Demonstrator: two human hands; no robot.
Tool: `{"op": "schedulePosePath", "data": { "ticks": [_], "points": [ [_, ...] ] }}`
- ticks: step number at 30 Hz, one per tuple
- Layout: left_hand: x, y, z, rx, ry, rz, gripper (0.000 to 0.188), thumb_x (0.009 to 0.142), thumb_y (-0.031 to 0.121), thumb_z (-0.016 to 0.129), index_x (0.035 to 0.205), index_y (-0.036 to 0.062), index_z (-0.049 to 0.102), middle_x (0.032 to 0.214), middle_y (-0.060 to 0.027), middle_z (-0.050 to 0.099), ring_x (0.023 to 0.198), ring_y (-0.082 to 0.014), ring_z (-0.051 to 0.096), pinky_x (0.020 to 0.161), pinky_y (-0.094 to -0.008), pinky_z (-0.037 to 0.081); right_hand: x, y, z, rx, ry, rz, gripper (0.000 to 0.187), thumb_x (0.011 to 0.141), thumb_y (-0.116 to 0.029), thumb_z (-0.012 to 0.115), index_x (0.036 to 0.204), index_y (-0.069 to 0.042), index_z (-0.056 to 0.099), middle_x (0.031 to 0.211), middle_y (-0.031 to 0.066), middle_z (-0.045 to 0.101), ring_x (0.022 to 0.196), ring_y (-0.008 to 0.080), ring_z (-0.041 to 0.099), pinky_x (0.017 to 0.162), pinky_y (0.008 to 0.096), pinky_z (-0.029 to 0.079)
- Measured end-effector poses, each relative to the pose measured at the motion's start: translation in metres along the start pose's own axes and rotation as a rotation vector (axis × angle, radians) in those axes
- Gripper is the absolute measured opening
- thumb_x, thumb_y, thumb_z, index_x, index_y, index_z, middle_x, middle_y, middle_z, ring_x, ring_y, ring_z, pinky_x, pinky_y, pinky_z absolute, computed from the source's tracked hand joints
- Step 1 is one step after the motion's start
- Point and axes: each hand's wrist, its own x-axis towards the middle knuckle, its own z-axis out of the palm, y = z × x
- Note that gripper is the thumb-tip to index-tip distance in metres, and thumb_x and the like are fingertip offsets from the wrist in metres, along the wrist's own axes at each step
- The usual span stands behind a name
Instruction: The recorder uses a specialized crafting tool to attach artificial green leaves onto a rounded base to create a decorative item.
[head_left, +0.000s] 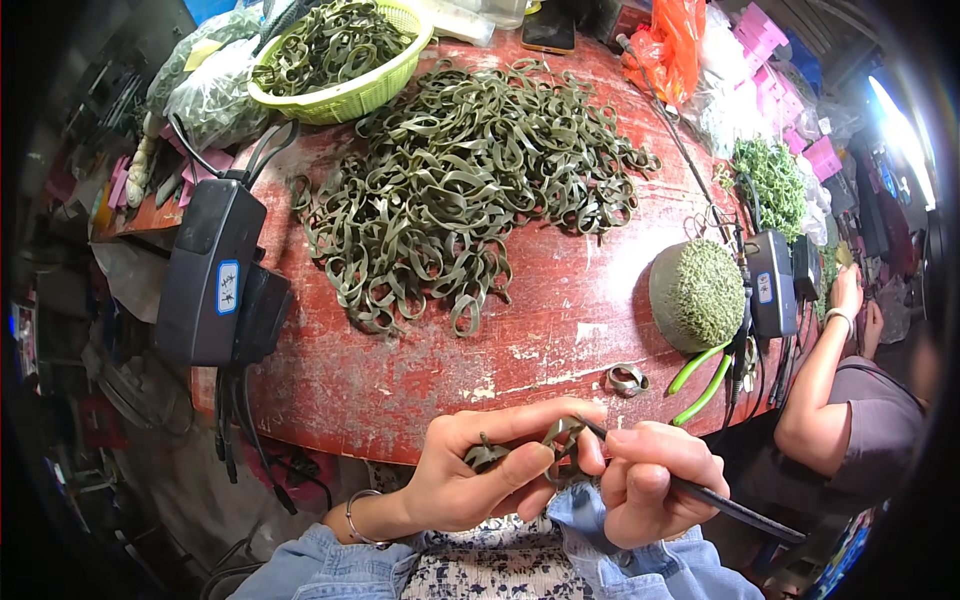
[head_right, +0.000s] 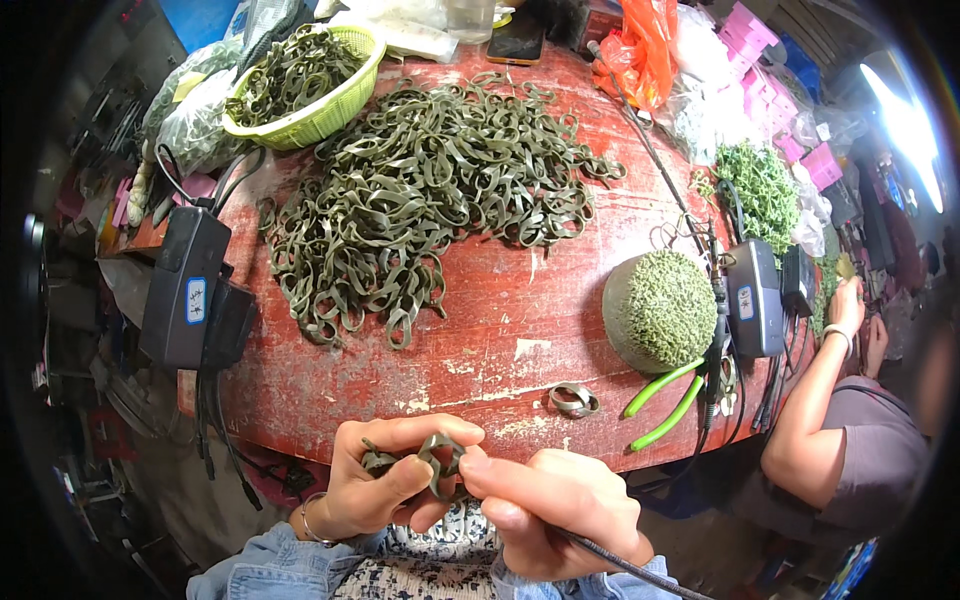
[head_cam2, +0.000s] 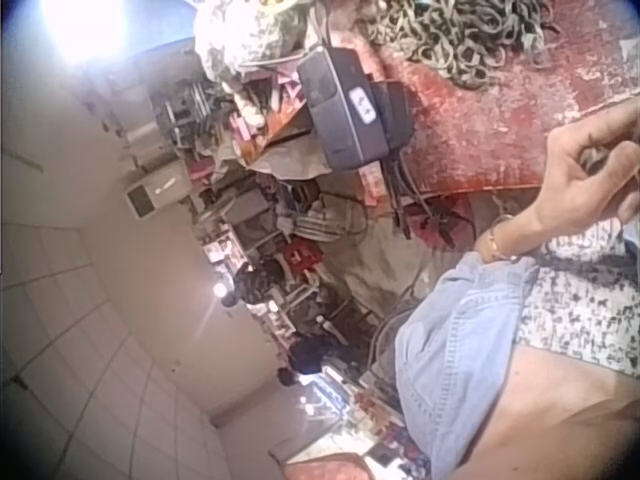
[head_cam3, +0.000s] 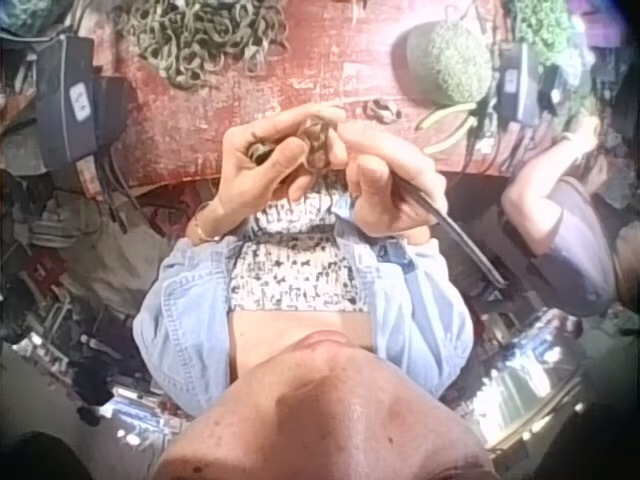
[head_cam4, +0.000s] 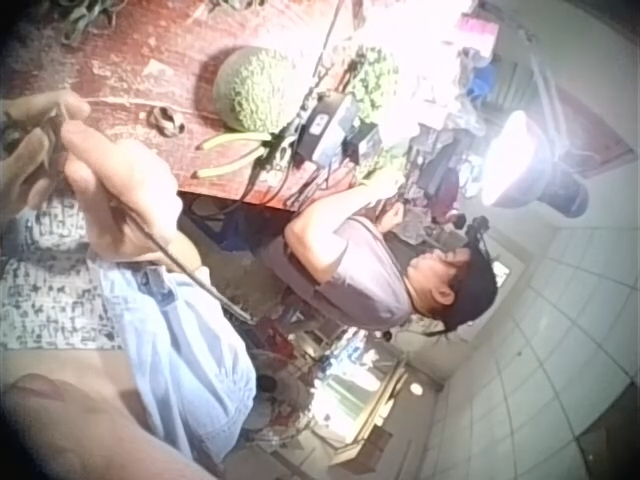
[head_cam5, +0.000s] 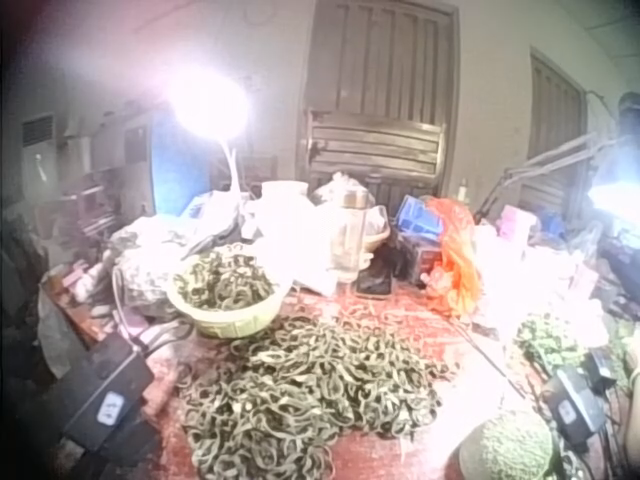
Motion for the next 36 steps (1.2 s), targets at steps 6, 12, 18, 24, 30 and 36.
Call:
{"op": "schedulePosePath", "data": {
  "ticks": [6, 12, 18, 24, 30, 36],
  "points": [
    [-0.001, 0.002, -0.002, 0.023, -0.035, -0.021, 0.041, 0.088, 0.024, 0.048, 0.112, -0.0095, 0.046, 0.078, -0.0111, 0.059, 0.046, -0.0050, 0.045, 0.038, -0.0172, 0.029, -0.002, 0.000, 0.004, -0.039, -0.019, -0.019, 0.016, 0.077, -0.003, 0.059, 0.091, 0.005, 0.061, 0.059, 0.0090, 0.060, 0.040, 0.0118, 0.049, 0.038, 0.0228, 0.038],
    [0.000, -0.003, 0.001, -0.028, 0.042, -0.006, 0.040, 0.089, 0.022, 0.047, 0.113, -0.0097, 0.045, 0.079, -0.0120, 0.060, 0.046, -0.0053, 0.046, 0.038, -0.0165, 0.030, -0.008, 0.003, 0.000, -0.038, 0.046, -0.008, 0.016, 0.080, -0.006, 0.057, 0.091, 0.006, 0.059, 0.060, 0.0099, 0.060, 0.040, 0.0110, 0.049, 0.038, 0.0223, 0.038],
    [-0.001, -0.004, -0.002, 0.078, 0.021, 0.058, 0.039, 0.088, 0.020, 0.047, 0.114, -0.0099, 0.045, 0.082, -0.0140, 0.060, 0.047, -0.0067, 0.047, 0.038, -0.0172, 0.032, -0.006, -0.004, 0.008, -0.015, 0.078, 0.019, 0.017, 0.082, -0.009, 0.055, 0.089, 0.006, 0.058, 0.056, 0.0095, 0.059, 0.039, 0.0113, 0.050, 0.039, 0.0222, 0.040],
    [-0.001, -0.003, -0.002, 0.155, 0.009, 0.113, 0.039, 0.088, 0.019, 0.047, 0.112, -0.0109, 0.045, 0.078, -0.0123, 0.059, 0.047, -0.0069, 0.048, 0.038, -0.0180, 0.032, -0.013, -0.001, 0.016, -0.004, 0.130, 0.057, 0.019, 0.084, -0.011, 0.052, 0.091, 0.006, 0.057, 0.055, 0.0090, 0.058, 0.042, 0.0132, 0.055, 0.041, 0.0223, 0.043],
    [0.000, -0.006, -0.002, 0.129, 0.032, 0.081, 0.041, 0.087, 0.021, 0.049, 0.113, -0.0107, 0.045, 0.075, -0.0107, 0.059, 0.047, -0.0062, 0.048, 0.038, -0.0173, 0.032, -0.014, 0.000, 0.015, -0.075, 0.129, 0.041, 0.019, 0.083, -0.009, 0.051, 0.093, 0.006, 0.056, 0.056, 0.0089, 0.059, 0.043, 0.0136, 0.056, 0.041, 0.0227, 0.043],
    [0.002, -0.006, 0.001, 0.069, 0.039, 0.096, 0.041, 0.088, 0.021, 0.048, 0.115, -0.0102, 0.044, 0.080, -0.0119, 0.059, 0.047, -0.0062, 0.047, 0.038, -0.0173, 0.031, -0.011, -0.002, 0.002, -0.107, -0.040, -0.004, 0.019, 0.081, -0.005, 0.052, 0.097, 0.005, 0.057, 0.062, 0.0100, 0.061, 0.046, 0.0142, 0.056, 0.042, 0.0236, 0.043]
  ]
}}
